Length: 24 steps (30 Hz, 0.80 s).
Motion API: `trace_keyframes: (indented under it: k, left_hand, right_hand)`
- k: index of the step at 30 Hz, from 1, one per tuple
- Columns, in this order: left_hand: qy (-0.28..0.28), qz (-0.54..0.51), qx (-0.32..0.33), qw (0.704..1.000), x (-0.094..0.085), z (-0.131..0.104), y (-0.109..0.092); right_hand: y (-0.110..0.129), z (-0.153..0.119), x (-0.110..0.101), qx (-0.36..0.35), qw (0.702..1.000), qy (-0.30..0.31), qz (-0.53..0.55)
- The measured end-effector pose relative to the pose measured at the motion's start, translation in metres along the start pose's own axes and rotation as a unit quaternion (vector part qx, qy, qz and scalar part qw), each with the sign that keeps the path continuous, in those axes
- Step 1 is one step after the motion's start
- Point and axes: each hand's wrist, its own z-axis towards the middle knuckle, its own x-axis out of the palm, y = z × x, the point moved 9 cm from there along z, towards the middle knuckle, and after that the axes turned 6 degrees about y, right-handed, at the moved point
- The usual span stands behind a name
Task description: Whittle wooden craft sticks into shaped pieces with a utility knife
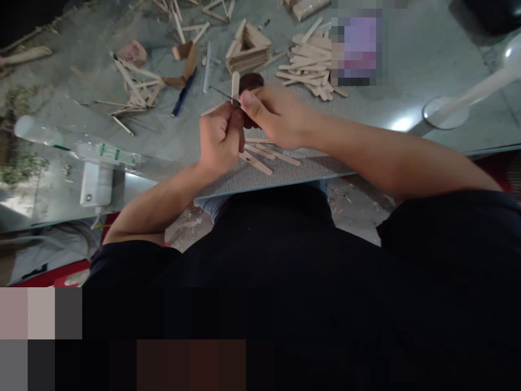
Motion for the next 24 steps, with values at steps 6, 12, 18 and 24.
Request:
trace_keyframes:
  k: [6, 12, 18, 24]
  left_hand:
    - [-0.015, -0.002, -0.028, 1.000, -0.007, -0.006, -0.010]
    - [-0.008, -0.052, -0.025, 0.998, -0.003, 0.000, -0.007]
    - [-0.064, -0.018, -0.034, 0.997, -0.014, -0.006, -0.030]
    - [-0.054, -0.046, -0.058, 0.996, -0.012, -0.003, -0.014]
  right_hand:
    - [-0.009, 0.000, -0.001, 0.012, 0.999, 0.032, 0.030]
    - [-0.015, -0.001, -0.003, -0.006, 0.998, 0.056, 0.015]
    - [-0.025, 0.000, -0.001, -0.009, 0.998, 0.055, 0.025]
    - [-0.019, 0.002, -0.013, -0.030, 0.998, -0.022, -0.054]
